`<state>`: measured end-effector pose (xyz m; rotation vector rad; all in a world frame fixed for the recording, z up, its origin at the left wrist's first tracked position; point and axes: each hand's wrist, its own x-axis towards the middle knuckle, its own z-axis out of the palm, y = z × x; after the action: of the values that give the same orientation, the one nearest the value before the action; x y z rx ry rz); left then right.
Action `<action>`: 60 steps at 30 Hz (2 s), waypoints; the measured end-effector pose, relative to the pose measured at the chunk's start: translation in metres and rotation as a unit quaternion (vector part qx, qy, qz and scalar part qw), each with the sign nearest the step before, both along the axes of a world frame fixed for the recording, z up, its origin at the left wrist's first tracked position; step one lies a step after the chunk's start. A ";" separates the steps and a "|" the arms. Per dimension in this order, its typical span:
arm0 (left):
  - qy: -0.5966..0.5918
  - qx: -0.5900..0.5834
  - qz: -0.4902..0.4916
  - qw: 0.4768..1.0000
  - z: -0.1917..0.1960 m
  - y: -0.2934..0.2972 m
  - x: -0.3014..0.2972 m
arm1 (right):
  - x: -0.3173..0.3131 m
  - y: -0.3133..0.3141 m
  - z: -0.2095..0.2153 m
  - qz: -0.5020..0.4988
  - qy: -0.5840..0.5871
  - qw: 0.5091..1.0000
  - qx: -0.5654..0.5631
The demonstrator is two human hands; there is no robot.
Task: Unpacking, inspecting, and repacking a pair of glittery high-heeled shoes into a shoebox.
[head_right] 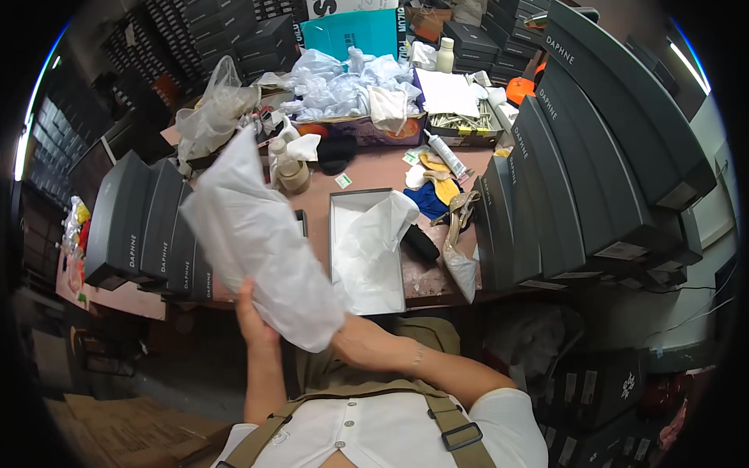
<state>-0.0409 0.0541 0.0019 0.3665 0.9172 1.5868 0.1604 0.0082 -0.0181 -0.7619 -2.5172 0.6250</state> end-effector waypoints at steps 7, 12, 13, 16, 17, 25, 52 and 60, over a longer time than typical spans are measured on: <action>0.538 0.252 -0.192 0.781 0.011 -0.040 0.067 | 0.044 -0.003 0.026 -0.254 0.514 0.788 -0.225; 0.542 0.441 -0.339 0.630 -0.022 -0.026 0.081 | 0.082 -0.030 0.023 -0.160 0.593 0.534 -0.581; 0.602 0.382 -0.337 0.615 -0.013 -0.017 0.083 | 0.085 -0.039 0.001 -0.215 0.528 0.605 -0.556; 0.639 0.327 -0.476 0.507 0.026 0.021 0.103 | 0.086 -0.048 -0.012 -0.221 0.516 0.586 -0.584; 0.605 0.322 -0.534 0.495 0.033 0.042 0.104 | 0.092 -0.049 -0.015 -0.222 0.527 0.571 -0.589; 0.504 0.232 -0.505 0.661 -0.070 0.204 0.186 | 0.135 -0.072 0.012 -0.337 0.582 0.603 -0.429; 0.706 0.393 -0.288 0.514 -0.077 0.191 0.113 | 0.164 -0.089 0.037 -0.321 0.571 0.580 -0.484; 0.655 0.376 -0.377 0.536 -0.060 0.216 0.122 | 0.068 0.069 0.016 -0.192 -0.002 0.838 -0.510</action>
<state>0.0810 0.2702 -0.0582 2.4509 0.7725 0.5072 0.2286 0.0776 -0.0024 -1.5436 -1.7741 1.8229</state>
